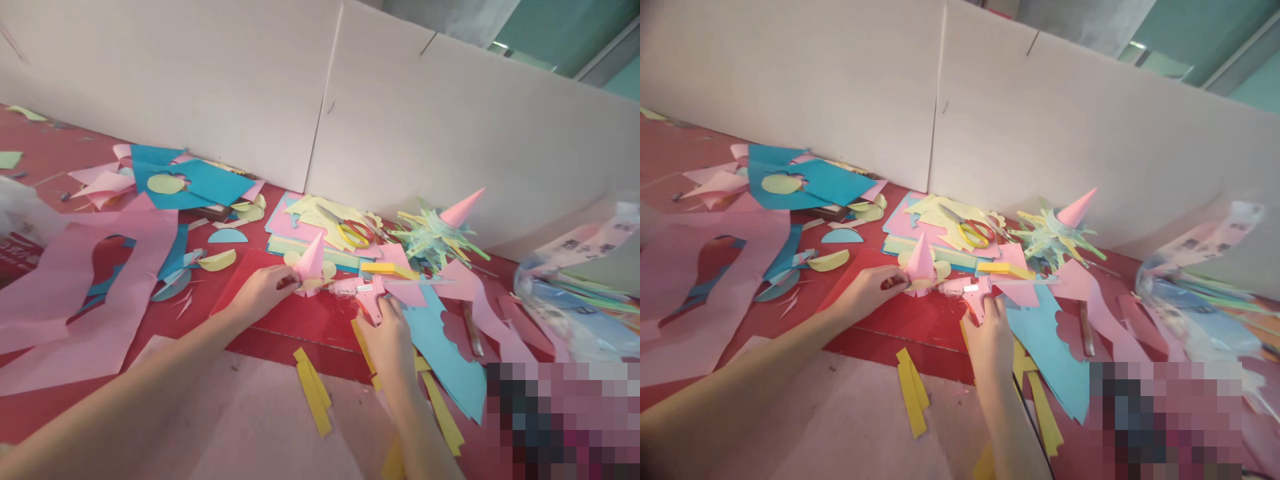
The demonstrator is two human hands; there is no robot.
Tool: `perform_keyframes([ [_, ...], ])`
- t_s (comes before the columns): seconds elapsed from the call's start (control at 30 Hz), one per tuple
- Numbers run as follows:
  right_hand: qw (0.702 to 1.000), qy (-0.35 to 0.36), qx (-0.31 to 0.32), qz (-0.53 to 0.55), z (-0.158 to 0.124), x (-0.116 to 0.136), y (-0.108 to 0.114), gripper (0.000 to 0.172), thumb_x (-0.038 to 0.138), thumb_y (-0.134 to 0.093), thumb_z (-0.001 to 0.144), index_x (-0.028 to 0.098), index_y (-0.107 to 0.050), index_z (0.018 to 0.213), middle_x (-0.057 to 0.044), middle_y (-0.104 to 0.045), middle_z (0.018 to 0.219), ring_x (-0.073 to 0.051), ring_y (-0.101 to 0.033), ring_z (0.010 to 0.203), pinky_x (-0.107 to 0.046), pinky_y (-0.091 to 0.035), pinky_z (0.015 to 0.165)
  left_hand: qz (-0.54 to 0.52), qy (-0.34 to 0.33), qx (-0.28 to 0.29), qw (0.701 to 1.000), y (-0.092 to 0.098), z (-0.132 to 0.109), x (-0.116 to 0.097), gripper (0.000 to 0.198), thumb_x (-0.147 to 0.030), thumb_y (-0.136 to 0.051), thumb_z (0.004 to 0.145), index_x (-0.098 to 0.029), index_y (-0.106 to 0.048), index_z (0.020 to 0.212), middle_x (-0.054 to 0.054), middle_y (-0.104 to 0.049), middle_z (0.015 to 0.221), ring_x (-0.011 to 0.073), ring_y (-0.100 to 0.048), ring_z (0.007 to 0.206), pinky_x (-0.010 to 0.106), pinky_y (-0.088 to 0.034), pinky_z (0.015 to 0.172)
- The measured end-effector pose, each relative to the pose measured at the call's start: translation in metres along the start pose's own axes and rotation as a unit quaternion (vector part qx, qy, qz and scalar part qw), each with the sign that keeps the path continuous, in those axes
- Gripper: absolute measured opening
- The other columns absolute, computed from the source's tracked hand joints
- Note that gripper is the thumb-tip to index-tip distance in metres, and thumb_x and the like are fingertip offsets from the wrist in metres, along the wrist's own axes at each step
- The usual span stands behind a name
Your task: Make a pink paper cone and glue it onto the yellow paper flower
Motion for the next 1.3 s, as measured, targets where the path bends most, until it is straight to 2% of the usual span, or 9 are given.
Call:
perform_keyframes([
  [0.5, 1.000, -0.024, 0.000, 0.014, 0.001, 0.000, -0.001, 0.021, 0.033, -0.045, 0.078, 0.020, -0.057, 0.089, -0.009, -0.055, 0.089, -0.022, -0.053, 0.077, -0.031, -0.041, 0.059, 0.000, -0.012, -0.003, 1.000, 0.001, -0.001, -0.003, 0.015, -0.029, -0.052, 0.082, -0.020, -0.064, 0.081, 0.002, -0.068, 0.081, 0.0133, -0.057, 0.068, 0.023, -0.044, 0.064],
  [0.77, 0.999, -0.036, -0.012, 0.014, 0.004, -0.008, 0.001, 0.027, 0.040, -0.048, 0.079, 0.018, -0.058, 0.091, -0.009, -0.055, 0.087, -0.023, -0.054, 0.079, -0.032, -0.042, 0.065, 0.004, -0.001, 0.005, 1.000, 0.001, -0.001, -0.003, 0.012, -0.026, -0.053, 0.081, -0.020, -0.064, 0.081, 0.001, -0.067, 0.083, 0.0129, -0.057, 0.069, 0.022, -0.044, 0.064],
  [0.93, 0.997, -0.064, -0.037, 0.019, 0.009, -0.022, 0.009, 0.025, 0.042, -0.052, 0.075, 0.019, -0.056, 0.082, -0.006, -0.055, 0.079, -0.022, -0.053, 0.074, -0.032, -0.043, 0.067, 0.066, -0.043, 0.018, 0.997, 0.002, -0.004, -0.013, 0.016, -0.029, -0.052, 0.086, -0.020, -0.064, 0.082, 0.002, -0.066, 0.086, 0.0137, -0.059, 0.074, 0.022, -0.044, 0.066],
  [1.13, 0.993, -0.106, -0.030, 0.034, 0.013, -0.032, 0.012, 0.026, 0.047, -0.053, 0.071, 0.021, -0.053, 0.075, -0.006, -0.055, 0.075, -0.022, -0.052, 0.071, -0.033, -0.042, 0.067, 0.154, -0.120, 0.054, 0.979, -0.001, -0.010, -0.032, 0.020, -0.039, -0.057, 0.086, -0.021, -0.066, 0.089, 0.004, -0.067, 0.092, 0.0194, -0.060, 0.093, 0.025, -0.046, 0.074],
  [1.2, 0.992, -0.115, -0.023, 0.040, 0.013, -0.032, 0.012, 0.027, 0.048, -0.053, 0.070, 0.021, -0.053, 0.073, -0.005, -0.055, 0.073, -0.021, -0.051, 0.069, -0.033, -0.041, 0.065, 0.171, -0.121, 0.054, 0.976, -0.002, -0.011, -0.032, 0.021, -0.037, -0.053, 0.089, -0.021, -0.066, 0.089, 0.004, -0.066, 0.091, 0.0194, -0.059, 0.093, 0.026, -0.047, 0.074],
  [1.3, 0.991, -0.125, -0.011, 0.052, 0.013, -0.032, 0.011, 0.028, 0.049, -0.054, 0.069, 0.022, -0.052, 0.070, -0.004, -0.055, 0.070, -0.020, -0.050, 0.066, -0.032, -0.040, 0.063, 0.197, -0.131, 0.057, 0.970, -0.005, -0.011, -0.029, 0.023, -0.025, -0.045, 0.093, -0.019, -0.067, 0.085, 0.004, -0.065, 0.088, 0.0170, -0.059, 0.088, 0.025, -0.046, 0.071],
])
Point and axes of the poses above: each hand's wrist, its own z-axis towards the middle knuckle, its own y-axis out of the back of the hand, x = y × z, the point moved 5 cm from there along z, towards the middle knuckle
